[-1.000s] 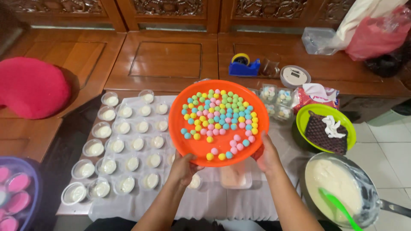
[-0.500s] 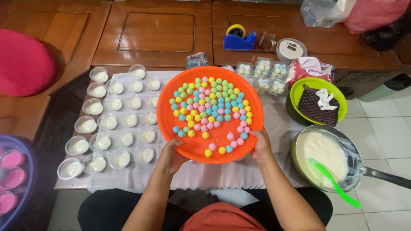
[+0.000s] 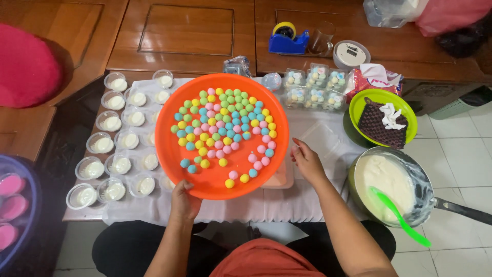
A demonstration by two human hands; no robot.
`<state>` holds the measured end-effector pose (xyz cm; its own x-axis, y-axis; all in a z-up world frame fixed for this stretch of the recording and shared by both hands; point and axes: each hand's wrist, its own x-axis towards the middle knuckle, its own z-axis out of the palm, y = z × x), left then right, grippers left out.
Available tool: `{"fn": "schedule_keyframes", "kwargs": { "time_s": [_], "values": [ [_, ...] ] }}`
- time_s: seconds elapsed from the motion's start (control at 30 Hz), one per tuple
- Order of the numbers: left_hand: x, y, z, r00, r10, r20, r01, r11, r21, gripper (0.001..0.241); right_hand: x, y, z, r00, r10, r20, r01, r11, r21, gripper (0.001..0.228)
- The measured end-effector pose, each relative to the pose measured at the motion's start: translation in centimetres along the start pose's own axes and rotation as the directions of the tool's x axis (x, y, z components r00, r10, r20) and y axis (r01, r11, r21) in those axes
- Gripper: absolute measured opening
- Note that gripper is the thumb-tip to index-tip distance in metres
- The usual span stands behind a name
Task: Preparing and packaging colorful dessert balls by coating them and placing them into small plastic cups
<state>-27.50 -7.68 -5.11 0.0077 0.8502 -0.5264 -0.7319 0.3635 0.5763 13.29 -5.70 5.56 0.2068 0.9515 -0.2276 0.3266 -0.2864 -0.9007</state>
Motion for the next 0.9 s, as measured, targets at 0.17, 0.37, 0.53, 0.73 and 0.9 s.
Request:
{"fn": "schedule_keyframes", "kwargs": {
  "time_s": [0.17, 0.37, 0.53, 0.73, 0.9],
  "values": [
    [-3.1, 3.4, 1.6, 0.998, 0.048, -0.032, -0.051, 0.996, -0.069, 0.061, -1.4, 1.3, -0.7, 0.998, -0.064, 0.007, 0.059, 0.870, -0.489, 0.042],
    [-2.3, 3.4, -0.2, 0.996, 0.070, -0.053, -0.074, 0.994, -0.082, 0.060, 0.0, 5.6, -0.2, 0.997, 0.029, 0.072, 0.019, 0.805, -0.594, 0.049],
    [-3.0, 3.1, 1.1, 0.997, 0.069, -0.034, -0.072, 0.992, -0.100, 0.066, -1.3, 1.0, 0.1, 0.970, -0.228, -0.084, 0.152, 0.839, -0.523, 0.036],
    [-1.0, -0.4, -0.7, 1.000, 0.025, 0.004, -0.024, 0.995, -0.092, 0.068, -1.5, -9.6, 1.3, 0.713, -0.694, 0.100, 0.655, 0.609, -0.448, 0.030],
    [-1.7, -2.0, 0.8, 1.000, -0.014, 0.015, 0.015, 0.995, -0.095, 0.071, -0.6, -11.7, 3.1, 0.783, -0.482, 0.394, 0.617, 0.512, -0.598, 0.030]
  ]
}}
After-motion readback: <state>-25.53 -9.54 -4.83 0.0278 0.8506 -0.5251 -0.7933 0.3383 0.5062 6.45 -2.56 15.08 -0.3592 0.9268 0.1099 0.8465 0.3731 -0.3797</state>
